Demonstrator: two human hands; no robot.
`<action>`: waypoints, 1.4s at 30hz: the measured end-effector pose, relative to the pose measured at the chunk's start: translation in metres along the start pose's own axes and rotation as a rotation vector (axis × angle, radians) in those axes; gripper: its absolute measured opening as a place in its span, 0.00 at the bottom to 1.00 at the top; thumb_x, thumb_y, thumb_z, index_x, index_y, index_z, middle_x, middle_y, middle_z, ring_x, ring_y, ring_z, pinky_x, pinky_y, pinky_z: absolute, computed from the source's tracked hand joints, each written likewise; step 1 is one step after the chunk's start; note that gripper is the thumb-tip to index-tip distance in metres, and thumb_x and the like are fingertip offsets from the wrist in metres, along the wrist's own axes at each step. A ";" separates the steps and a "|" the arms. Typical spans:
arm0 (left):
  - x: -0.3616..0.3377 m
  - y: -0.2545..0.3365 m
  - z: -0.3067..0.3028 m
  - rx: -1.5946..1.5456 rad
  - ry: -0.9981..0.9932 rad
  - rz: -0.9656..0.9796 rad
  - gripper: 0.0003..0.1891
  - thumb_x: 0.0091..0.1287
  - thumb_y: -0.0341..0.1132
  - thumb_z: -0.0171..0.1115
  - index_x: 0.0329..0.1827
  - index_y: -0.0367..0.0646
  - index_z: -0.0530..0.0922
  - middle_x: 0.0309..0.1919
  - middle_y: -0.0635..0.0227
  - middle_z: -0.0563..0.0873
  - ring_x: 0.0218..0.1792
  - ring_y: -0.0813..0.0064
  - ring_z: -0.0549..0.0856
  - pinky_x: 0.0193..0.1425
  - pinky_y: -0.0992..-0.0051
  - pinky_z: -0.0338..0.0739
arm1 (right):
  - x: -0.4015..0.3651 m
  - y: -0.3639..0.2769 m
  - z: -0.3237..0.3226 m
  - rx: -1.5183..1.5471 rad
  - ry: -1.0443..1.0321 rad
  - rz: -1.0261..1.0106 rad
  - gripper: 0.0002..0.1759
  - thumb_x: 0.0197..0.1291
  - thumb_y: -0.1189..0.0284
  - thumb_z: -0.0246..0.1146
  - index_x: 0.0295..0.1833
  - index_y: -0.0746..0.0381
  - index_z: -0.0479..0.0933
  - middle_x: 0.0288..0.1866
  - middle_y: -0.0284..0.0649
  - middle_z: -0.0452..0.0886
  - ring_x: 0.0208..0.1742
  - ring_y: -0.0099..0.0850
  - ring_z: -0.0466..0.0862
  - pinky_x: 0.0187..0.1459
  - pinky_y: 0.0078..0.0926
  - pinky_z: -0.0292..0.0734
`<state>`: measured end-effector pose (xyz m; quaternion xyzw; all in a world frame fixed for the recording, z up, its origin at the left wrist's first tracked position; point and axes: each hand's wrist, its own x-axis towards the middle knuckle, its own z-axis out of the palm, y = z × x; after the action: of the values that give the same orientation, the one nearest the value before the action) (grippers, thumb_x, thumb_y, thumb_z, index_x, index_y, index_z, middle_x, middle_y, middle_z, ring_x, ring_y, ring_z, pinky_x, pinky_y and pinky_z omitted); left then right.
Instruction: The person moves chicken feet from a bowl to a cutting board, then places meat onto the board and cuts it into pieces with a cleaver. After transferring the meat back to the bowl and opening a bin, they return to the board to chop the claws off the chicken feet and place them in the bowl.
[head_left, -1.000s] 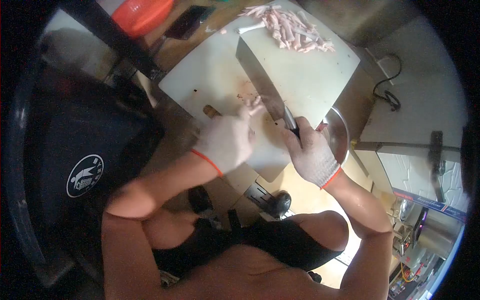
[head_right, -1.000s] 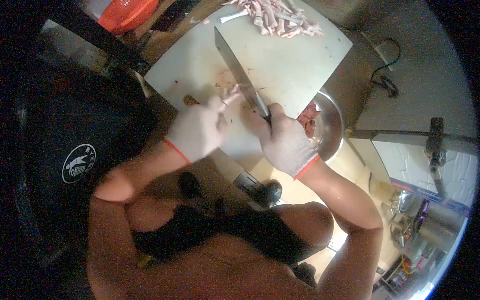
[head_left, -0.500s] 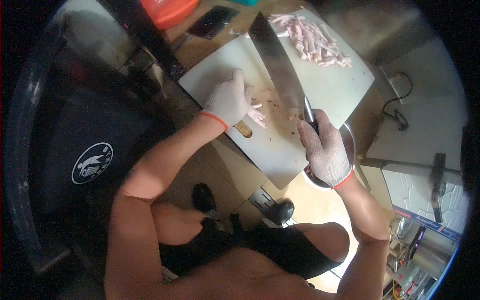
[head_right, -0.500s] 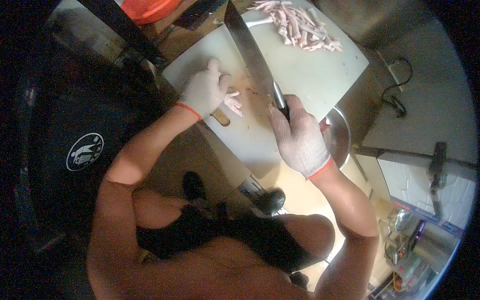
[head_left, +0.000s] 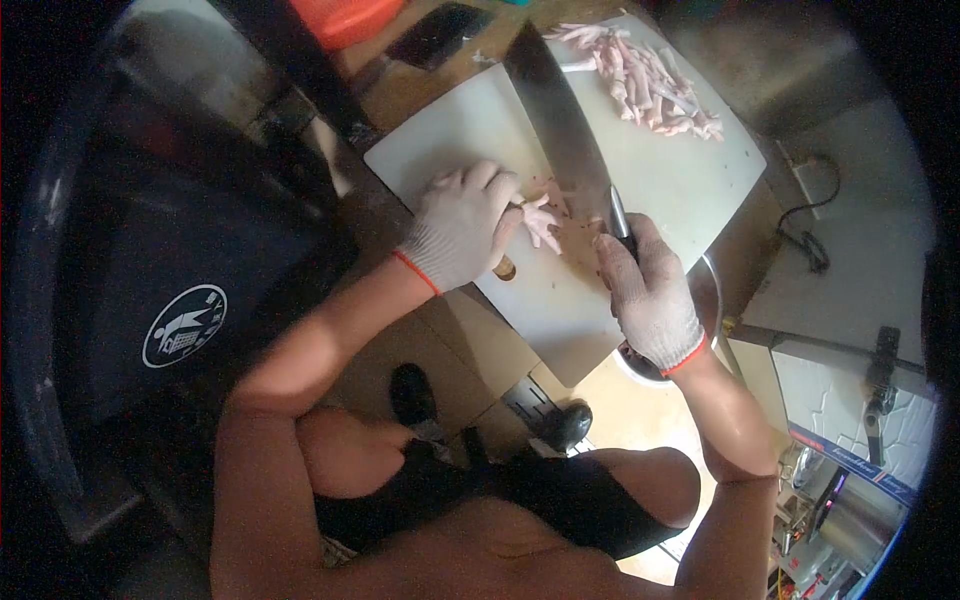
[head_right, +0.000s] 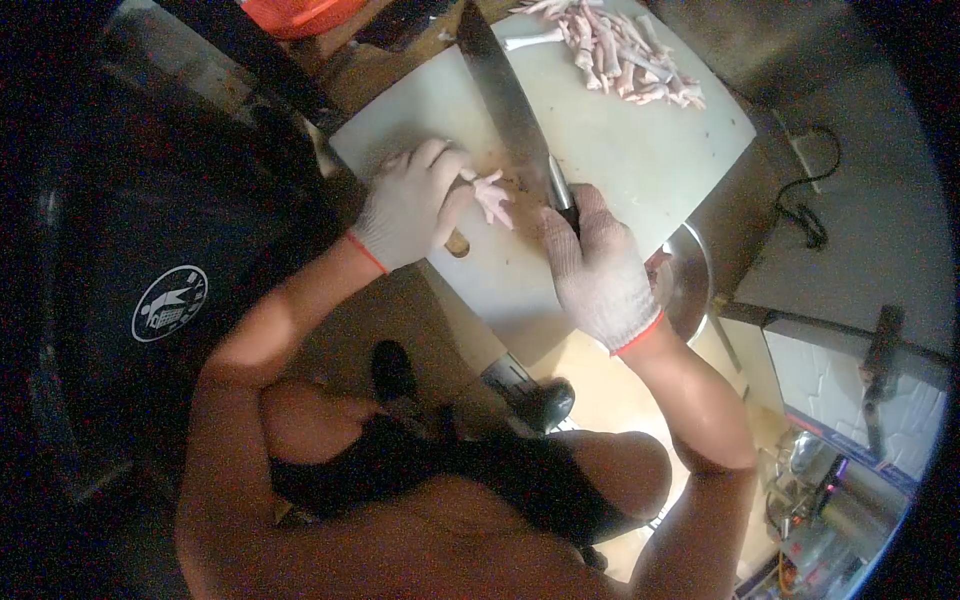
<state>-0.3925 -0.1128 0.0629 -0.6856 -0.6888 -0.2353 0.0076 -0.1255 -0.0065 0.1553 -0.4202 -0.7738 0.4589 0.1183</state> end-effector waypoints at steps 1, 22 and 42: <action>0.004 0.002 -0.001 -0.006 -0.055 -0.034 0.23 0.81 0.42 0.72 0.74 0.44 0.80 0.69 0.50 0.87 0.67 0.40 0.89 0.74 0.42 0.82 | -0.002 -0.011 -0.005 -0.001 0.003 0.002 0.17 0.91 0.65 0.67 0.68 0.68 0.80 0.33 0.59 0.87 0.36 0.54 0.93 0.43 0.50 0.86; 0.001 -0.003 0.015 -0.029 0.061 -0.025 0.25 0.79 0.39 0.73 0.73 0.40 0.78 0.66 0.46 0.87 0.65 0.36 0.88 0.73 0.39 0.82 | -0.004 -0.035 -0.020 0.038 -0.009 -0.173 0.15 0.95 0.64 0.62 0.67 0.66 0.81 0.32 0.32 0.81 0.31 0.20 0.79 0.35 0.29 0.77; 0.040 -0.026 0.001 0.121 -0.068 0.069 0.18 0.82 0.40 0.71 0.70 0.44 0.88 0.63 0.53 0.89 0.68 0.49 0.88 0.76 0.48 0.82 | -0.055 0.044 -0.070 -0.432 0.087 0.035 0.17 0.88 0.62 0.69 0.61 0.68 0.82 0.38 0.63 0.90 0.41 0.64 0.96 0.46 0.60 0.89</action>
<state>-0.4195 -0.0731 0.0674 -0.7149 -0.6775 -0.1695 0.0338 -0.0275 0.0045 0.1691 -0.4685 -0.8409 0.2661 0.0507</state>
